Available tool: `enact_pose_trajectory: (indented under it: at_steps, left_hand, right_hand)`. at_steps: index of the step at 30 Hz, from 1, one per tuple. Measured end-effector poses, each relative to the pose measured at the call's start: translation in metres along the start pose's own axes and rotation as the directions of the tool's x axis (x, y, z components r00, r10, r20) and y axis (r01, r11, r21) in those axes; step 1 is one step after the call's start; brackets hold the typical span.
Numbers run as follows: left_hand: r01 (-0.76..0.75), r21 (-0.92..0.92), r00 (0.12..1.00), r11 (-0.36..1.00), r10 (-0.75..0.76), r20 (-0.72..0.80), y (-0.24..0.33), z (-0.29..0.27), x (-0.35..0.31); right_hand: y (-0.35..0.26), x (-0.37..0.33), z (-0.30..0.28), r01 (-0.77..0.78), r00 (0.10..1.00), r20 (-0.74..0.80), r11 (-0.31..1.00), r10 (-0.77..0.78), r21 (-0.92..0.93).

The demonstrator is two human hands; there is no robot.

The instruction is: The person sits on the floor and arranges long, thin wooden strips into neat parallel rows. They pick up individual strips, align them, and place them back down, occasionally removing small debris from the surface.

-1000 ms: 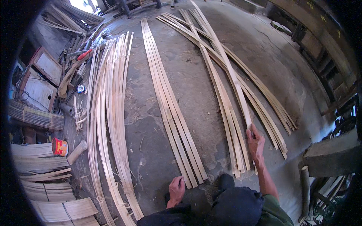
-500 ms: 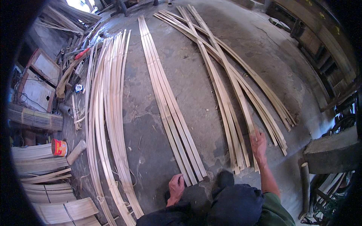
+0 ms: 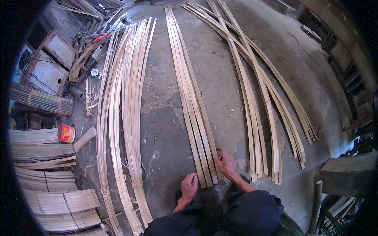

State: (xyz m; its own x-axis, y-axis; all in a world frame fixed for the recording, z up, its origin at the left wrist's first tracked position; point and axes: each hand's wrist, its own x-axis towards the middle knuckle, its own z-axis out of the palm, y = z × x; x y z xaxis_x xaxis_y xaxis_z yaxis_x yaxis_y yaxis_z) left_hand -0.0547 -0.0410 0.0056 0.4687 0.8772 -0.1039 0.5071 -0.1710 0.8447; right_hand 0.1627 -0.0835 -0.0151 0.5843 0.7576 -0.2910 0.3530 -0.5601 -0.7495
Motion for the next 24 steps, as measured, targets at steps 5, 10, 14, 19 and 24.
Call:
enact_pose_trajectory:
  at_steps: [5,10,14,19,24]
  left_hand:
    - [-0.05,0.009,0.998,0.999,0.051,-0.032,-0.014,0.002,-0.007]
    - [-0.05,0.007,0.999,0.999,0.05,-0.013,-0.013,0.002,-0.006]
    - [-0.085,0.043,0.996,0.995,0.085,0.0,-0.002,0.002,0.002]
    - [-0.071,0.033,0.997,0.997,0.07,0.026,0.004,0.011,0.008]
    - [-0.094,0.11,0.996,0.989,0.093,0.008,-0.002,0.012,0.004]
  right_hand:
    - [0.025,0.009,-0.035,0.004,0.995,-0.097,0.923,0.036,0.384]
    - [-0.034,0.004,-0.167,0.126,0.911,-0.408,0.906,0.055,0.404]
    - [-0.017,0.021,-0.241,0.15,0.809,-0.587,0.97,-0.01,0.191]
    - [0.058,0.069,-0.318,0.027,0.713,-0.671,0.964,-0.204,-0.265]
    - [0.115,0.109,-0.38,-0.057,0.751,-0.617,0.909,-0.233,-0.413]
